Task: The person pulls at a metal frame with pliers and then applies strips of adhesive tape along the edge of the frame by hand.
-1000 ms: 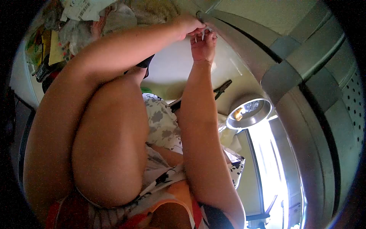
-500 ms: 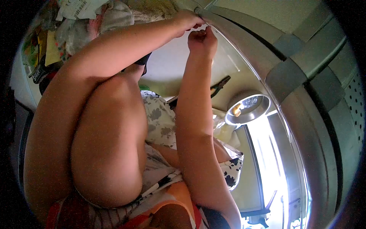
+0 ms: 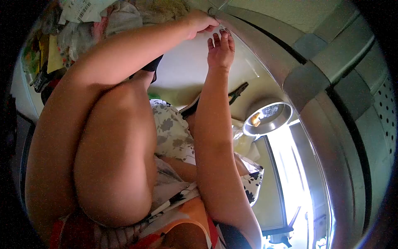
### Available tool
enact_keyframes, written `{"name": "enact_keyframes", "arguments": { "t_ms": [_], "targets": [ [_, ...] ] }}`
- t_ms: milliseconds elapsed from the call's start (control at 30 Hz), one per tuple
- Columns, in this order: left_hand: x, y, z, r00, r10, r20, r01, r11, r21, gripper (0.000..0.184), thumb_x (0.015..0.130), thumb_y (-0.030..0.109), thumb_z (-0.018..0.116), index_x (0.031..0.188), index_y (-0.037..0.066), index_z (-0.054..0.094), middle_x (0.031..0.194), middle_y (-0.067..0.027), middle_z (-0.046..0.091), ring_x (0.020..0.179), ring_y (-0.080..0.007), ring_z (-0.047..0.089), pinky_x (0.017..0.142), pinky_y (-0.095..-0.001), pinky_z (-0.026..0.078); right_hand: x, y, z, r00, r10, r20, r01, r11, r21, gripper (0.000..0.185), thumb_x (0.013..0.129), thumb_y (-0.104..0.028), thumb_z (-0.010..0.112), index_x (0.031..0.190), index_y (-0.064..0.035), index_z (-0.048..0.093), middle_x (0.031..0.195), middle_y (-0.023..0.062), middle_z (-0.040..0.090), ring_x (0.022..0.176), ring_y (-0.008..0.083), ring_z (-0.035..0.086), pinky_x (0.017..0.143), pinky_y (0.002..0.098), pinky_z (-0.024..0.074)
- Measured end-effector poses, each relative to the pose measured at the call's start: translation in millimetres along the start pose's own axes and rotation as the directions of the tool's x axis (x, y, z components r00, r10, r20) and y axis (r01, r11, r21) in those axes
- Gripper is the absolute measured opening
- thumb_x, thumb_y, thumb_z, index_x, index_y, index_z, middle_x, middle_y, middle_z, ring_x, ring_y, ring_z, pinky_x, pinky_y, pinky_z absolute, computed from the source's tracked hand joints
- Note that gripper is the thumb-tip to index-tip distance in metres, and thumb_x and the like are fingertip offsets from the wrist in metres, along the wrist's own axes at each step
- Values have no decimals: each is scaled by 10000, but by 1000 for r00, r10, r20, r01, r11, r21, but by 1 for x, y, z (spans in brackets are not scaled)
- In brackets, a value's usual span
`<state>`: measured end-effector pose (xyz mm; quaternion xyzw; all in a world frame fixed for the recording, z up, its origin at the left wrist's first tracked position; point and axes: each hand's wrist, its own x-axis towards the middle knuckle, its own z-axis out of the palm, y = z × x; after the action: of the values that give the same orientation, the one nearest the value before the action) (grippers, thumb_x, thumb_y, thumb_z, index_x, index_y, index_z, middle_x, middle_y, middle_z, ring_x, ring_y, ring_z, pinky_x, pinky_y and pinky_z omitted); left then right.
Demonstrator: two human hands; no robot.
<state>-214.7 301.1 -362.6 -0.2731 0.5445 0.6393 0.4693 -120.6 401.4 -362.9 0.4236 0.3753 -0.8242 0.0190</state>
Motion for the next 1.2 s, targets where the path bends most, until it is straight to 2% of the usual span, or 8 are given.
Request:
{"name": "enact_keyframes", "arguments": {
  "t_ms": [433, 567, 800, 933, 1000, 1100, 1167, 1200],
  "targets": [
    [4, -1, -1, 998, -48, 33, 49, 998, -25, 57, 715, 113, 610, 712, 56, 606, 675, -33, 566, 587, -106, 509, 515, -252, 377, 10, 34, 19, 991, -77, 107, 30, 924, 382, 144, 804, -270, 584, 914, -214, 509, 1002, -71, 533, 927, 165, 443, 822, 362, 382],
    [4, 0, 0, 999, -38, 10, 38, 999, -25, 60, 720, 116, 600, 713, 57, 606, 658, -23, 551, 578, -107, 491, 509, -255, 370, 10, 35, 24, 994, -100, 52, 75, 932, 354, 129, 814, -257, 577, 899, -204, 496, 964, -51, 526, 914, 165, 442, 811, 362, 385],
    [0, 1, 6, 998, -53, -14, 52, 994, -99, 71, 713, 96, 612, 753, 38, 620, 685, -46, 596, 564, -124, 524, 469, -247, 380, 7, 24, 46, 966, -200, -161, 210, 976, 52, 67, 876, -163, 467, 921, -128, 432, 881, 23, 517, 794, 170, 479, 690, 347, 400],
    [6, -3, 7, 999, -10, -50, 11, 999, 38, 114, 710, 113, 631, 783, 27, 621, 685, -53, 605, 559, -127, 533, 470, -255, 387, 6, 19, 62, 918, -200, -343, 192, 980, -57, 84, 880, -137, 435, 946, -106, 394, 821, 41, 518, 704, 173, 503, 638, 363, 402],
    [9, -7, 3, 998, 56, -17, -54, 990, 131, 153, 719, 157, 635, 798, 27, 622, 687, -51, 601, 572, -122, 531, 472, -253, 385, 7, 17, 57, 938, -139, -317, 132, 990, -44, 125, 874, -171, 455, 945, -98, 383, 843, 46, 518, 740, 178, 508, 643, 383, 401],
    [5, 4, -21, 993, 80, 87, -114, 847, 520, 209, 737, 236, 623, 848, 59, 622, 733, -25, 599, 631, -106, 525, 493, -239, 385, -5, 0, 41, 947, -3, -321, -29, 995, -96, 304, 845, -242, 514, 1079, -96, 386, 923, 52, 514, 860, 201, 512, 714, 422, 412],
    [-4, 9, -47, 994, 54, 90, -93, 854, 512, 254, 761, 300, 594, 945, 127, 613, 808, 31, 589, 711, -86, 511, 565, -217, 391, -28, -27, 29, 955, 128, -268, -188, 959, -210, 374, 845, -253, 511, 1168, -109, 388, 1053, 73, 527, 903, 231, 504, 813, 417, 403],
    [-7, 11, -63, 996, 30, 88, -68, 880, 471, 260, 769, 304, 587, 973, 145, 609, 830, 47, 589, 733, -82, 513, 589, -218, 397, -38, -38, 14, 967, 167, -193, -235, 877, -418, 367, 839, -271, 520, 1146, -97, 419, 1034, 72, 544, 894, 219, 521, 790, 395, 419]
  ]
}}
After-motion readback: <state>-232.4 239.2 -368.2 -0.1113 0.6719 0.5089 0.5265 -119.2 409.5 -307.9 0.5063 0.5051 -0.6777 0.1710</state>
